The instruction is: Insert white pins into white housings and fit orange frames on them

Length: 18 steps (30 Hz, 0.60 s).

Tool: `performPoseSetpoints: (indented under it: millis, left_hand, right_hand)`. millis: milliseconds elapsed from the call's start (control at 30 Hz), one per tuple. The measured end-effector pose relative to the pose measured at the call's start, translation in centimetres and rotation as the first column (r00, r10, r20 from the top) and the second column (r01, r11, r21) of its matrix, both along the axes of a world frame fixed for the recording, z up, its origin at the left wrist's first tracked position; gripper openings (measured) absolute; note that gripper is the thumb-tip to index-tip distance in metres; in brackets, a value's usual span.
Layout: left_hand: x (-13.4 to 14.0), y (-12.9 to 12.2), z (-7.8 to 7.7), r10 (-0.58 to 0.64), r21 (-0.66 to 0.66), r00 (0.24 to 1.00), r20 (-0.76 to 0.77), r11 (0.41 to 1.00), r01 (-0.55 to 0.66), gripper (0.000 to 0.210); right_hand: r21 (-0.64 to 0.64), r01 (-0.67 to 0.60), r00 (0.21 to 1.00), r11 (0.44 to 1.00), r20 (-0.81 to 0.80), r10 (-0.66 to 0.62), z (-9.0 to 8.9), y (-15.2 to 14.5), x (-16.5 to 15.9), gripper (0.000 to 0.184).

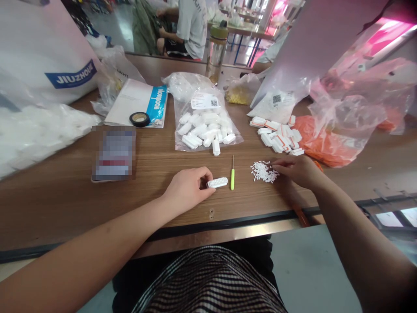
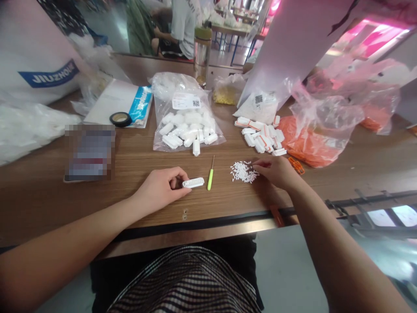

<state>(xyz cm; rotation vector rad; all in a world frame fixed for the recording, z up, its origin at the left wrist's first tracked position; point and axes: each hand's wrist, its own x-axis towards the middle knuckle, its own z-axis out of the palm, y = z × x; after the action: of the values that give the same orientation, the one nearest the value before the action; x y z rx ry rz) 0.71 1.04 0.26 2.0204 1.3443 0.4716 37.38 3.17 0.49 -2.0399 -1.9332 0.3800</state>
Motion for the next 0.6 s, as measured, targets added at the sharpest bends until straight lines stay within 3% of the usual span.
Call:
performPoseSetpoints:
  millis: [267,433,500,600]
  left_hand:
    - [0.0,-0.1,-0.1,0.001,-0.003,0.999,0.035,1.0,-0.001,0.015]
    - [0.1,-0.1,0.2,0.0,-0.015,0.999,0.037,1.0,0.0,0.015]
    - [0.1,-0.1,0.3,0.004,-0.015,0.999,0.038,1.0,-0.004,0.014]
    - [0.1,-0.1,0.4,0.001,-0.012,0.999,0.053,1.0,-0.001,0.013]
  right_hand:
    - [0.035,-0.084,0.98,0.996,0.184,0.076,0.6,0.0,-0.2,0.016]
    - [0.079,-0.064,0.998,0.995,-0.017,0.066,2.9,-0.7,-4.6,0.02]
    - [0.13,-0.198,0.97,0.972,-0.118,0.214,3.6,-1.4,-8.0,0.019]
    - [0.174,-0.442,0.845,0.88,-0.248,0.473,3.4,-2.2,-12.8,0.015]
